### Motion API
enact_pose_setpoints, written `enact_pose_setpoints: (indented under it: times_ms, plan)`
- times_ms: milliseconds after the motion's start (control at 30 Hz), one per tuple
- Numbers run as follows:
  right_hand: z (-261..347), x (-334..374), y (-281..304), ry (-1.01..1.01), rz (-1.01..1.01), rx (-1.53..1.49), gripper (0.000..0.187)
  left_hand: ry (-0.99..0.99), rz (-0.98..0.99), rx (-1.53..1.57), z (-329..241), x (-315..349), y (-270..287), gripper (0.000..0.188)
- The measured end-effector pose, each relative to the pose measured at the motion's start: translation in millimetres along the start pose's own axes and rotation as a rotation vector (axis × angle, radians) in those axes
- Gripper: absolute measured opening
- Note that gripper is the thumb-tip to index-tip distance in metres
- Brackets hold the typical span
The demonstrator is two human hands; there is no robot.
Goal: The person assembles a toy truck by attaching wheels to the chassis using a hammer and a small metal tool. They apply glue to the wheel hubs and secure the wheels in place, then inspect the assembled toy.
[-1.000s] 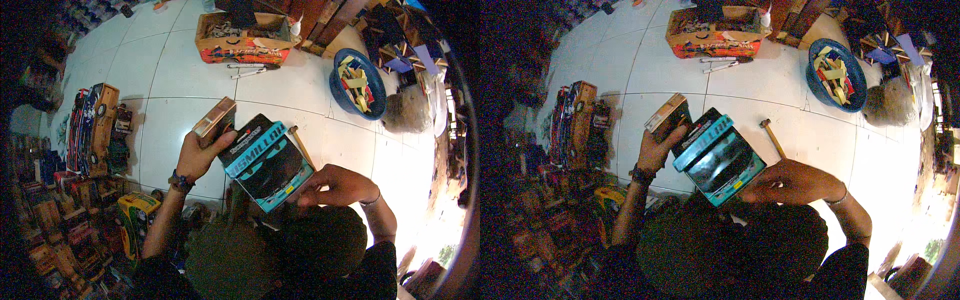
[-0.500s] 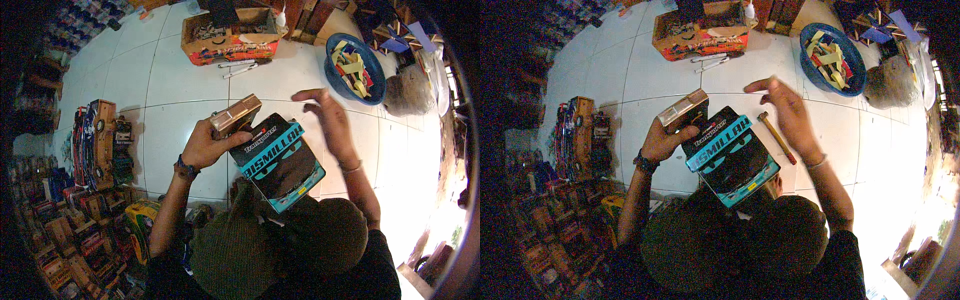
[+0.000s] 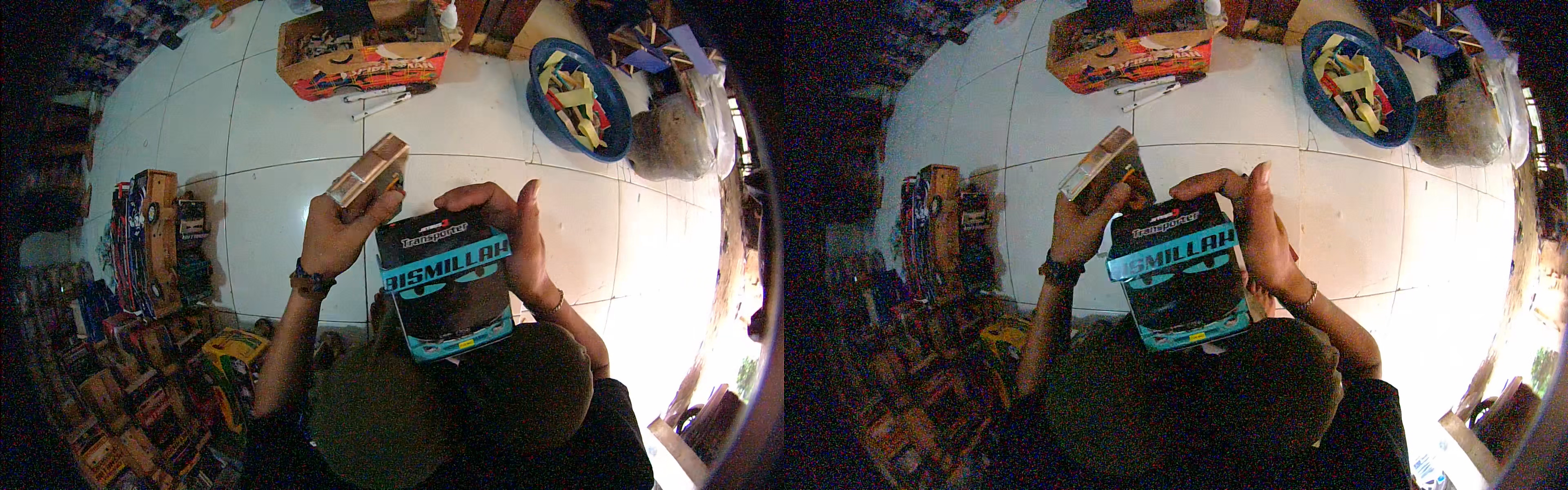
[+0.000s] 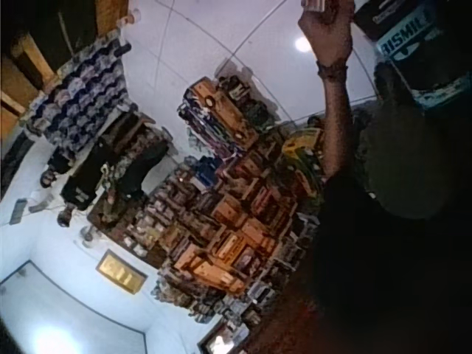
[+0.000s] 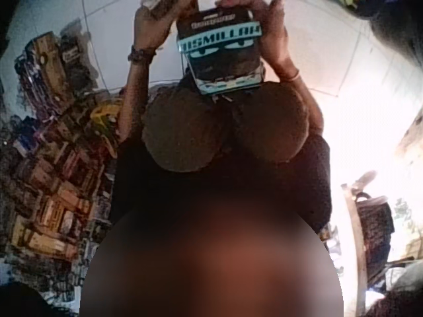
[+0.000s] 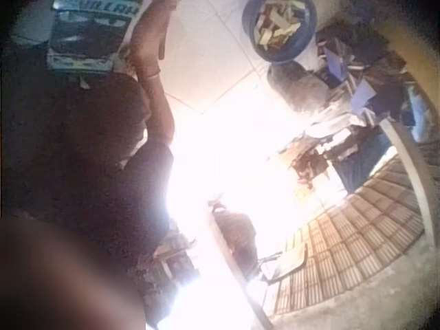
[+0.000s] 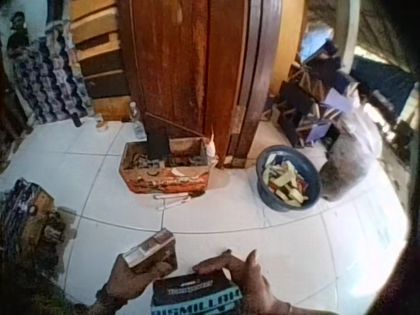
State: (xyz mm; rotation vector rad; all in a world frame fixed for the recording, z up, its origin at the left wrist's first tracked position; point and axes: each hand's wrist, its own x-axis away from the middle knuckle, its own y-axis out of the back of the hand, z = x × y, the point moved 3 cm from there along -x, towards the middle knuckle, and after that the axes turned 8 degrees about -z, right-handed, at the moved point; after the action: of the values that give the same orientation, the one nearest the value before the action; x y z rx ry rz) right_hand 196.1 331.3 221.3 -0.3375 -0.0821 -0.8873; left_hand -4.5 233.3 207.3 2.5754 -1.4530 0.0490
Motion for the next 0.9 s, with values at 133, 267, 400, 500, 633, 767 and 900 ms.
enact_pose_setpoints:
  times_ms: [133,267,400,500,633,767,900]
  plan:
    - [1.2,-10.6,1.6,-0.113,-0.012,-0.091,0.093,0.071,-0.155,0.03,4.3,10.0,19.9,0.049]
    - [-3.9,-19.2,-3.7,-0.153,-0.032,-0.123,0.093,0.33,-0.136,0.132,15.5,41.6,50.0,0.043]
    - [-10.0,-18.4,-6.0,-0.068,-0.048,-0.206,0.095,0.528,-0.211,0.092,35.1,81.9,68.8,0.04]
    - [-10.3,-18.4,-4.0,-0.017,-0.004,-0.121,0.095,0.64,-0.219,0.076,51.2,110.9,73.4,0.041]
    - [-6.1,-19.4,-3.8,0.031,0.04,-0.015,0.095,0.733,-0.244,0.012,65.8,133.0,74.5,0.044]
    - [-4.5,-17.0,-6.5,0.033,0.031,0.005,0.09,0.565,-0.254,0.293,57.0,138.3,63.1,0.042]
    - [-6.4,-14.5,-5.2,0.083,0.021,0.049,0.08,0.448,-0.07,0.092,42.1,134.7,61.5,0.041]
